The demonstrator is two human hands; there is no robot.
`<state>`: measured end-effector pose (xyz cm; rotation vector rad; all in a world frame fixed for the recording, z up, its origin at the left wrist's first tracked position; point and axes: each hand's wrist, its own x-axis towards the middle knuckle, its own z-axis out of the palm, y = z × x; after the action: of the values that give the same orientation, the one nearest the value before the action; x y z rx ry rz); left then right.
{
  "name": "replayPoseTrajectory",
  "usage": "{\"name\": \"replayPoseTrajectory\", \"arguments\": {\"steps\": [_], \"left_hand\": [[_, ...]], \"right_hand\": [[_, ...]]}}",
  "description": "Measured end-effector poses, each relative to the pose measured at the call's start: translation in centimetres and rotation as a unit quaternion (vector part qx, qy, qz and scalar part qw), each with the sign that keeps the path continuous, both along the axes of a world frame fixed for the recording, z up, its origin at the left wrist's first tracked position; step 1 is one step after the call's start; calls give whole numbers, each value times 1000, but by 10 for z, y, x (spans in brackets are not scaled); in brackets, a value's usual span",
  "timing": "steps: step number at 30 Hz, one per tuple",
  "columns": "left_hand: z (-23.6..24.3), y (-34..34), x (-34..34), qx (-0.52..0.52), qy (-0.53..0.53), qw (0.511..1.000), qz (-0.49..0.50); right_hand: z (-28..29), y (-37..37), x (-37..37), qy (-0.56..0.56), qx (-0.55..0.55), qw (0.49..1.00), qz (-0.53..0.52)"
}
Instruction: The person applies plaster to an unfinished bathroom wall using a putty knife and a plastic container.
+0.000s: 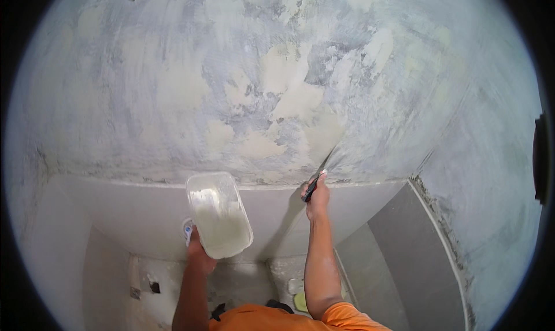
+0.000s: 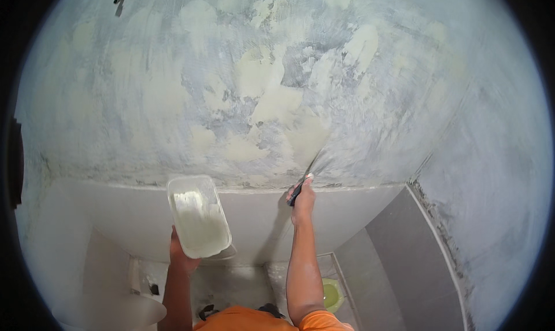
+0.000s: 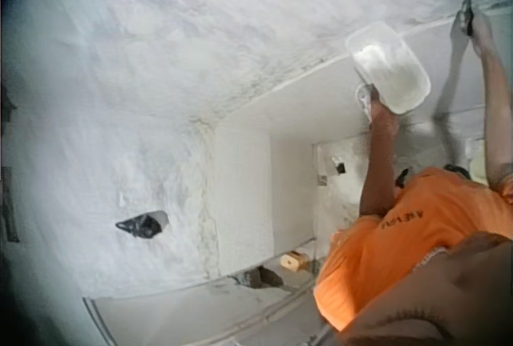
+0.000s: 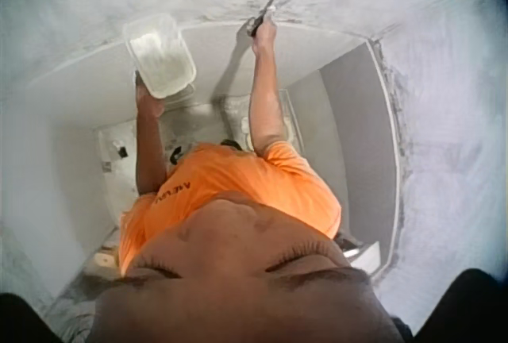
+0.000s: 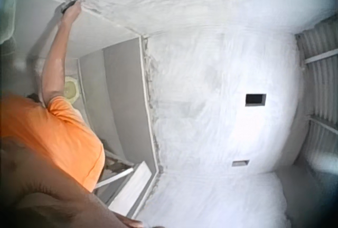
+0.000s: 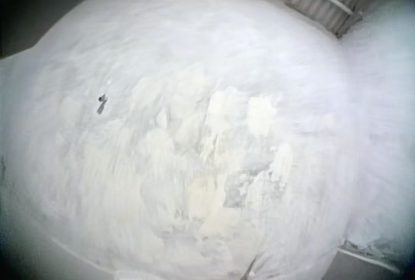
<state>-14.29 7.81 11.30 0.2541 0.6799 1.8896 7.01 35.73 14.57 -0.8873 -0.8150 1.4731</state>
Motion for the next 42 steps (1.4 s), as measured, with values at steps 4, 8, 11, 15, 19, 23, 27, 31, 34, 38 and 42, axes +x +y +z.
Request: {"name": "replayPoseTrajectory", "arguments": {"steps": [4,8,11,15,19,23,27,31,34,38,42], "left_hand": [[-26,-26,-52,18,266,963,34],[-2,-38,-63,-122,677,722,76],[-50,-22,-79,-40,430,900,49],[-34,-22,-70,-22,363,930,44],[-18,-23,-73,30,589,806,48],[-12,-18,-65,84,460,884,15],[-13,-16,-67,37,153,987,-43],[-24,-16,-74,2,-149,983,-104],[-33,-24,-74,47,545,836,51],[-21,-39,-80,-66,516,854,18],[-27,-60,-100,-97,516,845,99]], "right_hand": [[-45,-73,-53,-31,-54,997,37],[-100,-144,-70,-105,-159,974,120],[-86,-184,-68,-205,-172,956,118],[-56,-207,-42,-174,-152,967,106],[-14,-216,-42,-111,-126,980,103],[5,-227,-50,-67,-119,986,91],[5,-235,-54,-61,-136,986,78],[9,-241,-64,-90,-143,983,76],[6,-240,-73,-95,-133,983,83],[-1,-231,-85,-68,-102,989,81],[-20,-193,-110,-56,-59,996,36]]}}
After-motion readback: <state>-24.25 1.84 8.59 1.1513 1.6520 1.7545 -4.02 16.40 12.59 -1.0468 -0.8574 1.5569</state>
